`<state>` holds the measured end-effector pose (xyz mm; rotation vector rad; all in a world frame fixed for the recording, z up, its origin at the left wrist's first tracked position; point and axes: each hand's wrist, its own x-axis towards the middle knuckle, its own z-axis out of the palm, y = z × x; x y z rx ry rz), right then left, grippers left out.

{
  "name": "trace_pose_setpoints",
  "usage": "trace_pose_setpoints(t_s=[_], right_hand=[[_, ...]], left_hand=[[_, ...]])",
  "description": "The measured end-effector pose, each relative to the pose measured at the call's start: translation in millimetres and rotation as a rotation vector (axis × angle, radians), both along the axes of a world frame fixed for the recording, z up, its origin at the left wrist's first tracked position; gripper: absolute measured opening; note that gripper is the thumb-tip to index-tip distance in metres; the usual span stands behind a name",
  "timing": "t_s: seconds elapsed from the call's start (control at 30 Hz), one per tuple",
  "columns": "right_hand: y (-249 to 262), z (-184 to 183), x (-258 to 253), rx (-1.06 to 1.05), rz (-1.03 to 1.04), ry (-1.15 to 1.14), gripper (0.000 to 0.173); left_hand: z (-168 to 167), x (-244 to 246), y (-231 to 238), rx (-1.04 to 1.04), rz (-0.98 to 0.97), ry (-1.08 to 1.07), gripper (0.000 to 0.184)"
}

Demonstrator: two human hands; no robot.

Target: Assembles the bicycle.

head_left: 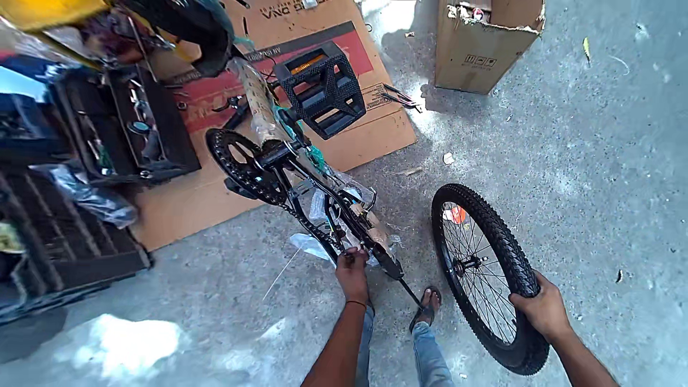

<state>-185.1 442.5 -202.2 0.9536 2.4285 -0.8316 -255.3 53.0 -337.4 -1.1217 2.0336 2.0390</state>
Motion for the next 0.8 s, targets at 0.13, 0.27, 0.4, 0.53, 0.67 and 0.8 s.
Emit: trace_pose_setpoints(t_s=[0.13,0.27,0.4,0.53,0.67,0.8], right_hand=[[12.7,-2.6,-9.5,-0.018,-0.007,0.018,0.057],[21.7,-3.8,-10.8,-0.037,0.007,0.038,0.056],[27.5,-5.0,-11.6,-0.032,0.017,0.048,0.056],[14.5,-3.2,-6.6,-0.034,0.003,0.067,0.054],[-8.1,-4.6,-3.4,-0.03,-0.012,0.071,0.053],[-22.9,-5.1,-10.6,-0.002,0.005,0.046,0.054]], left_hand=[[-3.3,53.1,12.5,-0.019,0.02,0.036,0.018],[0.6,77.0,-1.4,-0.112,0.065,0.062,0.018],[-5.4,97.4,-11.9,-0.135,-0.01,0.057,0.034],[21.0,83.0,9.2,0.263,-0.143,-0.016,0.027],[36.6,64.2,20.4,-0.038,-0.291,-0.156,0.035],[21.6,81.2,-13.2,-0.217,0.052,-0.31,0.045]])
